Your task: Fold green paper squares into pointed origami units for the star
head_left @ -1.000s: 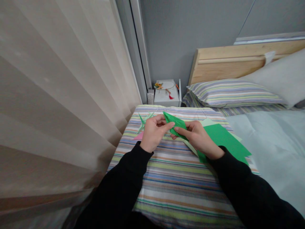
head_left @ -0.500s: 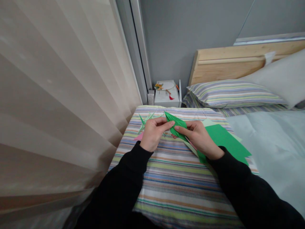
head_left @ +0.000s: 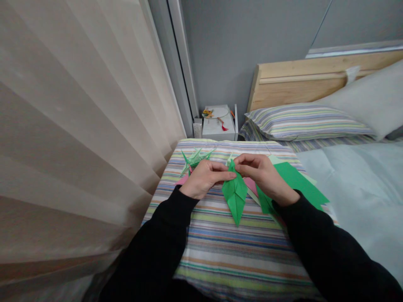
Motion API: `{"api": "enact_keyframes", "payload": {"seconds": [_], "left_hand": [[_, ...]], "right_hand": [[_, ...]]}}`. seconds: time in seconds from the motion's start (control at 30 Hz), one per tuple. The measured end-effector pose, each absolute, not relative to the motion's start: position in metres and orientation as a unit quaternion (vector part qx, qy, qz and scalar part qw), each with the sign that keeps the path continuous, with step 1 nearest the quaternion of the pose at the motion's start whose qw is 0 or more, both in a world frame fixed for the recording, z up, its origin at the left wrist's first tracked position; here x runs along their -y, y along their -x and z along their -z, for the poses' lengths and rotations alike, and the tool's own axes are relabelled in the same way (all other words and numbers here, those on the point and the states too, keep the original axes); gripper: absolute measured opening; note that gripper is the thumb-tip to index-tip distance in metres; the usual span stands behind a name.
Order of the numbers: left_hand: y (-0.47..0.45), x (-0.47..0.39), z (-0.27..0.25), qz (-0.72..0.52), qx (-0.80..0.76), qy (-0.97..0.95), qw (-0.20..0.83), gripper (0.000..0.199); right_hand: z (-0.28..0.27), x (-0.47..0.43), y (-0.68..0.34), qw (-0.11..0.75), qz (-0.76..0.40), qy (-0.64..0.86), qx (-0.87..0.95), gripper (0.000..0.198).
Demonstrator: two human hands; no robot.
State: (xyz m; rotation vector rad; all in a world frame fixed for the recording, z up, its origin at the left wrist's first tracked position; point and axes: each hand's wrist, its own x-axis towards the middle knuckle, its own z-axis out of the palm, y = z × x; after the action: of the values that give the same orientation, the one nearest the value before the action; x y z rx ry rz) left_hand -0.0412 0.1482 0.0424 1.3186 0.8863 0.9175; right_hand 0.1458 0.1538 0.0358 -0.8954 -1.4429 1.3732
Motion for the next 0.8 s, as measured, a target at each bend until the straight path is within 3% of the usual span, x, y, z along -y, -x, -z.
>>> {"api": "enact_keyframes", "payload": {"seconds": [0.2,0.53,0.8], "left_hand": [[0.0411,-0.1493,-0.0424,-0.375,-0.381,-0.553,0.639,0.030],[0.0401,-0.1497,-0.0383,-0.387,-0.404,-0.526,0.641,0.033],[0.0383,-0.1510,-0.0357,-0.443,-0.416,-0.581,0.541,0.025]], "right_hand": [[-0.0387,-0.1513,-0.1431,0.441,-0.580,0.375,0.573,0.024],[-0.0310,-0.1514,-0.1383,0.512,-0.502,0.391,0.577,0.016],[-0.0307,-0.1517,-0.1389,0.477,-0.534,0.380,0.586,0.028]]}}
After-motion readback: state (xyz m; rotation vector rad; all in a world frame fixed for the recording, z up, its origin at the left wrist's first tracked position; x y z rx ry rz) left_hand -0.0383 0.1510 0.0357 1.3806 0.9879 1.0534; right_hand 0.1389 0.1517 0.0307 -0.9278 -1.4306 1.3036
